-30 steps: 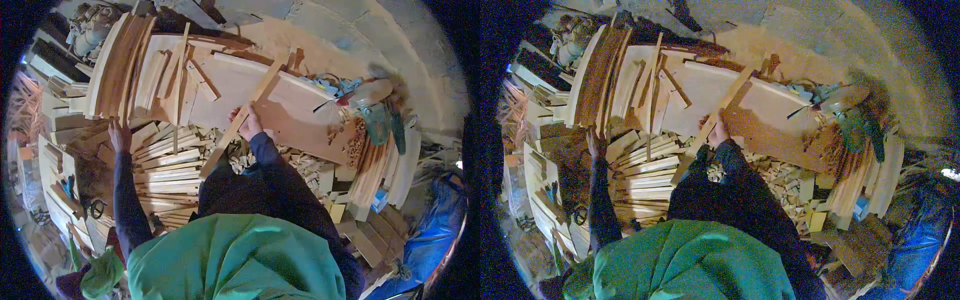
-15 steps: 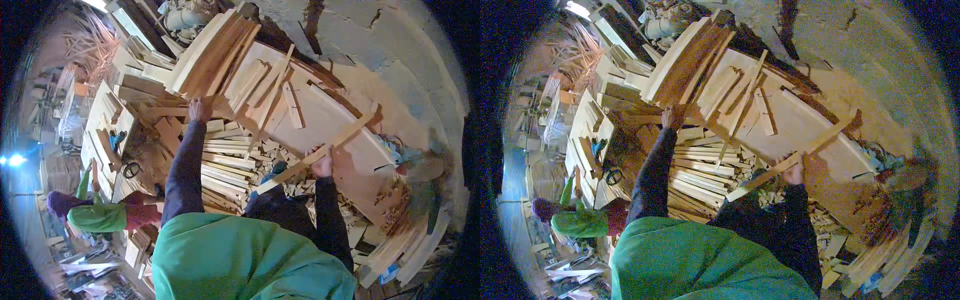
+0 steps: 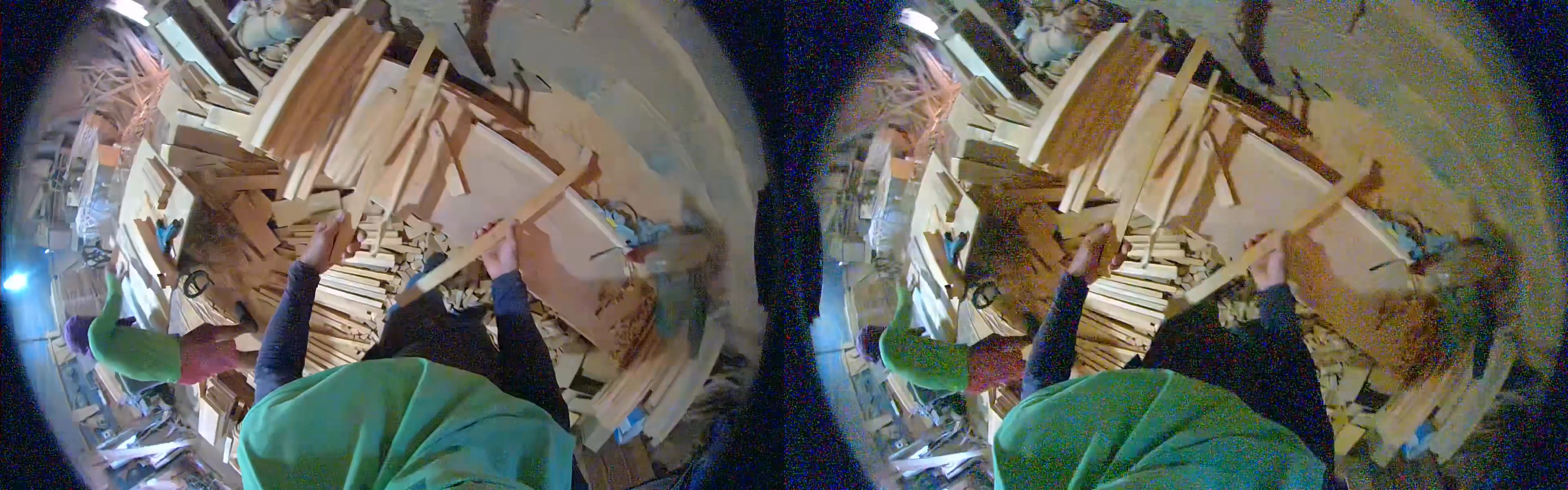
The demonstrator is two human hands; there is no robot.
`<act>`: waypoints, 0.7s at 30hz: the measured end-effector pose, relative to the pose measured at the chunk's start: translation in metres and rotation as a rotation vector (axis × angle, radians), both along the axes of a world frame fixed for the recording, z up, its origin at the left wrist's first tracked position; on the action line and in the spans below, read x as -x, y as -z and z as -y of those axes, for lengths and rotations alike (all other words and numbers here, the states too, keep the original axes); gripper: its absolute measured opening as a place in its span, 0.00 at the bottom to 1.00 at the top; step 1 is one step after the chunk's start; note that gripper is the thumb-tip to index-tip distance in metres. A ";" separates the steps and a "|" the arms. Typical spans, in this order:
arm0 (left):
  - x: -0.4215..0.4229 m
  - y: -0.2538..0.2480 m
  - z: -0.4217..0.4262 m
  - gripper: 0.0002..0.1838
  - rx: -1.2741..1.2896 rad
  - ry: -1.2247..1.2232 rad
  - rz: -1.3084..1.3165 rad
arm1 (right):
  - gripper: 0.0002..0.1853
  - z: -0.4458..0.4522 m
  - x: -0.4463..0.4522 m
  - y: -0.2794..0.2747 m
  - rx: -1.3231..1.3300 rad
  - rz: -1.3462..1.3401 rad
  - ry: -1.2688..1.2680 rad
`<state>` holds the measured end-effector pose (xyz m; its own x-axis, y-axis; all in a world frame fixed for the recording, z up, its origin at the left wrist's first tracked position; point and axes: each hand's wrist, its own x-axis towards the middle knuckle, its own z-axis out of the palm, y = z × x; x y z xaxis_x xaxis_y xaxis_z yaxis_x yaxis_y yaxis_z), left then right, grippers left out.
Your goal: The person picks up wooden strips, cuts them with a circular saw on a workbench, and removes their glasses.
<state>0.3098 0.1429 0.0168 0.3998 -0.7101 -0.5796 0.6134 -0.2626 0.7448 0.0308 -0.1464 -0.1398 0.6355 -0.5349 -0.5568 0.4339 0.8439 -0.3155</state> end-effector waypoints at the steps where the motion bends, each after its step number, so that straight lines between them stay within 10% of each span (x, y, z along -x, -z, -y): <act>1: 0.010 0.014 -0.002 0.24 0.026 0.021 -0.063 | 0.23 0.000 0.000 -0.003 0.009 0.030 -0.006; 8: 0.080 0.034 0.005 0.24 0.006 0.214 -0.176 | 0.19 -0.005 0.005 -0.031 -0.073 0.325 -0.074; 21: 0.102 0.058 -0.030 0.21 -0.082 0.449 -0.332 | 0.18 -0.005 -0.012 -0.048 0.115 -0.109 0.012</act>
